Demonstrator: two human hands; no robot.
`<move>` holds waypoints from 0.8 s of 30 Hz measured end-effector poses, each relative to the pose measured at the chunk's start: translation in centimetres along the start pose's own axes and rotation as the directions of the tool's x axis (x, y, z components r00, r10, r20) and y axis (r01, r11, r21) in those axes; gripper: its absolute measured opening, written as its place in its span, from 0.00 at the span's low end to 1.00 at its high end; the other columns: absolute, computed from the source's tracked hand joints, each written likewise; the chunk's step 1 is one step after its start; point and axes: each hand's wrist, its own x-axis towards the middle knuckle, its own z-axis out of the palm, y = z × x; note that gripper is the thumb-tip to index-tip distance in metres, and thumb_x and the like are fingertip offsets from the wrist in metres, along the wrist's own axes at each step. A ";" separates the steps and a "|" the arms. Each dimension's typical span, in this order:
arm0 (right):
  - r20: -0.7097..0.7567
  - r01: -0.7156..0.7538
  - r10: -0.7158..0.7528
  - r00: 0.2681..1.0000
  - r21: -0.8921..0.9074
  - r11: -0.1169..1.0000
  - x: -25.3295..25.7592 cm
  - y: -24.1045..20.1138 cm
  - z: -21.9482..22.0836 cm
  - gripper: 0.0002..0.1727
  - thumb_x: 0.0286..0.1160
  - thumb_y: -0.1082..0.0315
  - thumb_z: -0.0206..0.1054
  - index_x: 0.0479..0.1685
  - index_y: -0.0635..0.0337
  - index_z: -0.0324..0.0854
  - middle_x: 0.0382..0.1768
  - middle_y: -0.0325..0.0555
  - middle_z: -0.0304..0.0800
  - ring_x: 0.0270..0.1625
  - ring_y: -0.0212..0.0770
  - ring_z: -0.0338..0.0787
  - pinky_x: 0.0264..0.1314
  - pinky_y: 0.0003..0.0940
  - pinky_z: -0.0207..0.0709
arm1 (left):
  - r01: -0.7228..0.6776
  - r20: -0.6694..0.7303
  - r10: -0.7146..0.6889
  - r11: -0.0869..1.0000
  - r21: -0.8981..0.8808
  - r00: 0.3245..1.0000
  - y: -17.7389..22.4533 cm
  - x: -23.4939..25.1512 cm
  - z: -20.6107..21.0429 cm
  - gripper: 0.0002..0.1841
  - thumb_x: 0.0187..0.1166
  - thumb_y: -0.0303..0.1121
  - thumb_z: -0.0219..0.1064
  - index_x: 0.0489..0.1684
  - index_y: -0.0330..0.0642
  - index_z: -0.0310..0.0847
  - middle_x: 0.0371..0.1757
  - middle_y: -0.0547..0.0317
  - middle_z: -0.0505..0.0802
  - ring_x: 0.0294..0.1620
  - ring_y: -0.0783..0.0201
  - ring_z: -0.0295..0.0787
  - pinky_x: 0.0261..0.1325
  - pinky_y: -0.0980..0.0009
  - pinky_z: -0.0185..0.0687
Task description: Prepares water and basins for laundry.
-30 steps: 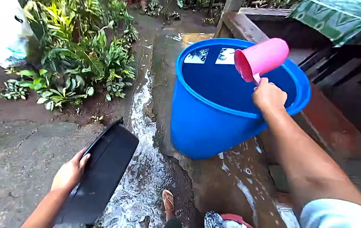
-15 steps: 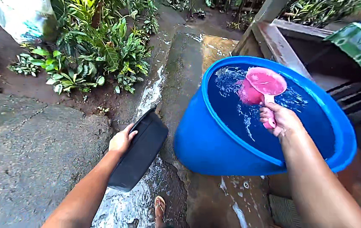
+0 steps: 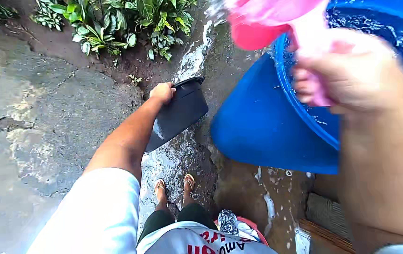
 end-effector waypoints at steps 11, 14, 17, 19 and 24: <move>0.053 -0.466 0.481 0.875 -0.172 0.868 5.2 13.0 13.0 0.21 0.89 0.57 0.62 0.68 0.64 0.71 0.31 0.43 0.79 0.20 0.32 0.76 0.22 0.30 0.76 | 0.048 -0.119 -0.054 0.997 -0.057 0.991 -9.5 -2.0 -1.0 0.28 0.93 0.52 0.50 0.79 0.39 0.72 0.66 0.26 0.87 0.70 0.26 0.82 0.69 0.23 0.71; -0.038 -0.525 0.532 0.846 -0.240 0.817 4.9 15.5 11.3 0.23 0.89 0.56 0.62 0.70 0.64 0.71 0.32 0.44 0.81 0.21 0.34 0.78 0.25 0.32 0.78 | 0.154 -0.234 -0.188 0.976 -0.156 0.954 -15.0 -5.3 -0.8 0.34 0.91 0.61 0.47 0.74 0.39 0.76 0.64 0.27 0.88 0.68 0.25 0.83 0.66 0.21 0.71; -0.073 -0.527 0.536 0.841 -0.328 0.784 4.5 15.7 9.9 0.23 0.88 0.56 0.63 0.69 0.64 0.71 0.31 0.45 0.81 0.21 0.35 0.78 0.25 0.34 0.78 | 0.225 -0.319 -0.288 0.949 -0.220 0.903 -20.2 -8.0 -0.4 0.37 0.90 0.63 0.46 0.67 0.33 0.79 0.61 0.24 0.88 0.67 0.24 0.83 0.65 0.20 0.70; -0.046 -0.478 0.503 0.863 -0.398 0.783 4.2 14.6 10.0 0.23 0.88 0.56 0.64 0.69 0.64 0.71 0.31 0.46 0.82 0.21 0.36 0.79 0.25 0.36 0.79 | 0.265 -0.331 -0.336 0.933 -0.242 0.882 -21.6 -9.4 -0.2 0.38 0.91 0.61 0.45 0.64 0.28 0.80 0.60 0.21 0.87 0.67 0.23 0.83 0.67 0.21 0.69; 0.110 -0.253 0.363 0.925 -0.535 0.806 3.4 10.9 12.9 0.23 0.87 0.56 0.64 0.71 0.62 0.74 0.39 0.56 0.87 0.30 0.49 0.87 0.37 0.53 0.85 | 0.255 -0.199 -0.307 0.934 -0.251 0.931 -19.4 -9.5 0.5 0.35 0.90 0.58 0.53 0.60 0.25 0.80 0.57 0.21 0.88 0.65 0.25 0.84 0.69 0.25 0.69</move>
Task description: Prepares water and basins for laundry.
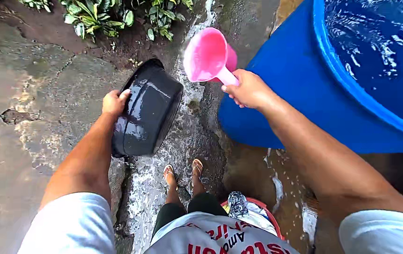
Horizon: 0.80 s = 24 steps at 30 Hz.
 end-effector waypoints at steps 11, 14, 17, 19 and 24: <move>0.337 -0.166 -0.059 0.939 0.598 0.784 -1.3 0.6 5.8 0.13 0.91 0.58 0.58 0.60 0.57 0.74 0.26 0.35 0.77 0.17 0.25 0.73 0.17 0.20 0.70 | -0.382 0.389 0.275 0.895 0.232 0.880 5.2 -0.7 6.1 0.25 0.87 0.44 0.66 0.73 0.32 0.78 0.70 0.26 0.84 0.76 0.28 0.77 0.79 0.27 0.64; 0.330 -0.227 0.019 0.944 0.605 0.763 -2.4 5.4 6.3 0.13 0.90 0.60 0.59 0.62 0.57 0.74 0.26 0.34 0.76 0.17 0.26 0.71 0.17 0.21 0.69 | -0.317 0.561 0.164 0.930 0.187 0.812 3.4 -2.7 7.5 0.25 0.75 0.35 0.78 0.68 0.32 0.82 0.58 0.26 0.89 0.63 0.27 0.85 0.68 0.26 0.73; 0.242 -0.253 0.150 0.959 0.484 0.838 -3.1 8.7 7.0 0.15 0.89 0.62 0.62 0.65 0.60 0.73 0.28 0.39 0.76 0.18 0.29 0.73 0.19 0.25 0.73 | -0.420 0.595 0.207 0.874 0.244 0.777 0.0 -7.3 9.3 0.21 0.76 0.36 0.77 0.66 0.38 0.84 0.54 0.31 0.92 0.58 0.29 0.88 0.61 0.25 0.77; 0.178 -0.269 0.219 0.959 0.343 0.900 -2.5 10.0 8.1 0.18 0.88 0.62 0.63 0.68 0.62 0.72 0.29 0.43 0.79 0.18 0.33 0.76 0.21 0.30 0.76 | -0.473 0.590 0.224 0.825 0.309 0.776 -2.9 -10.9 10.6 0.17 0.79 0.37 0.74 0.63 0.42 0.86 0.55 0.37 0.93 0.57 0.32 0.90 0.56 0.27 0.80; 0.069 -0.200 0.204 0.976 -0.070 0.977 -1.1 7.4 13.6 0.25 0.84 0.59 0.65 0.73 0.66 0.73 0.52 0.69 0.88 0.49 0.66 0.91 0.53 0.69 0.82 | -0.676 0.746 0.218 0.628 0.386 0.629 -7.5 -16.0 11.7 0.19 0.85 0.28 0.59 0.72 0.45 0.81 0.69 0.41 0.88 0.67 0.35 0.86 0.61 0.32 0.81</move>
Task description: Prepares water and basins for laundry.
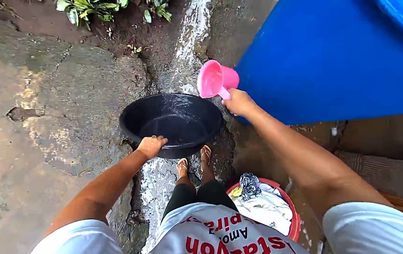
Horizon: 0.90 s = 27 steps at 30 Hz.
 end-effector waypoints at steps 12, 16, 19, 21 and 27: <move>0.103 0.007 0.019 0.995 -0.249 0.969 -11.0 -3.2 10.6 0.20 0.84 0.62 0.63 0.71 0.59 0.74 0.56 0.65 0.90 0.62 0.69 0.89 0.58 0.72 0.79 | -0.210 -0.001 0.229 0.895 0.394 0.973 -3.4 2.9 -1.1 0.20 0.82 0.18 0.58 0.65 0.48 0.88 0.63 0.46 0.92 0.66 0.42 0.87 0.71 0.42 0.77; 0.025 -0.232 0.231 0.973 0.149 0.961 -14.7 6.6 12.6 0.25 0.86 0.60 0.64 0.77 0.60 0.72 0.54 0.69 0.89 0.53 0.68 0.91 0.55 0.70 0.82 | -0.103 0.022 0.101 0.937 0.334 0.995 -2.7 3.1 -2.2 0.17 0.82 0.29 0.66 0.68 0.49 0.86 0.67 0.45 0.90 0.68 0.38 0.86 0.69 0.36 0.77; 0.090 -0.361 0.378 0.921 0.560 0.746 -19.0 14.9 15.2 0.27 0.90 0.56 0.61 0.82 0.58 0.66 0.43 0.56 0.85 0.31 0.44 0.84 0.38 0.42 0.83 | -0.081 0.011 0.081 0.966 0.244 0.997 -2.7 3.8 -4.1 0.17 0.80 0.36 0.72 0.67 0.48 0.85 0.64 0.41 0.91 0.66 0.33 0.87 0.61 0.26 0.79; 0.103 -0.373 0.467 0.878 0.759 0.534 -23.4 19.2 18.0 0.26 0.90 0.55 0.61 0.79 0.58 0.67 0.37 0.49 0.82 0.25 0.37 0.80 0.31 0.34 0.79 | -0.142 0.010 0.143 0.976 0.162 0.990 -3.5 3.6 -5.6 0.18 0.79 0.38 0.74 0.64 0.44 0.85 0.58 0.36 0.92 0.62 0.31 0.88 0.61 0.24 0.77; 0.097 -0.077 0.755 0.648 0.995 -0.061 -37.8 27.5 27.3 0.17 0.90 0.57 0.60 0.65 0.59 0.72 0.28 0.38 0.80 0.20 0.31 0.78 0.23 0.27 0.78 | -0.026 -0.075 -0.002 0.932 -0.362 0.997 -4.9 -0.8 -7.0 0.24 0.76 0.31 0.77 0.70 0.37 0.80 0.62 0.35 0.90 0.64 0.43 0.88 0.71 0.38 0.78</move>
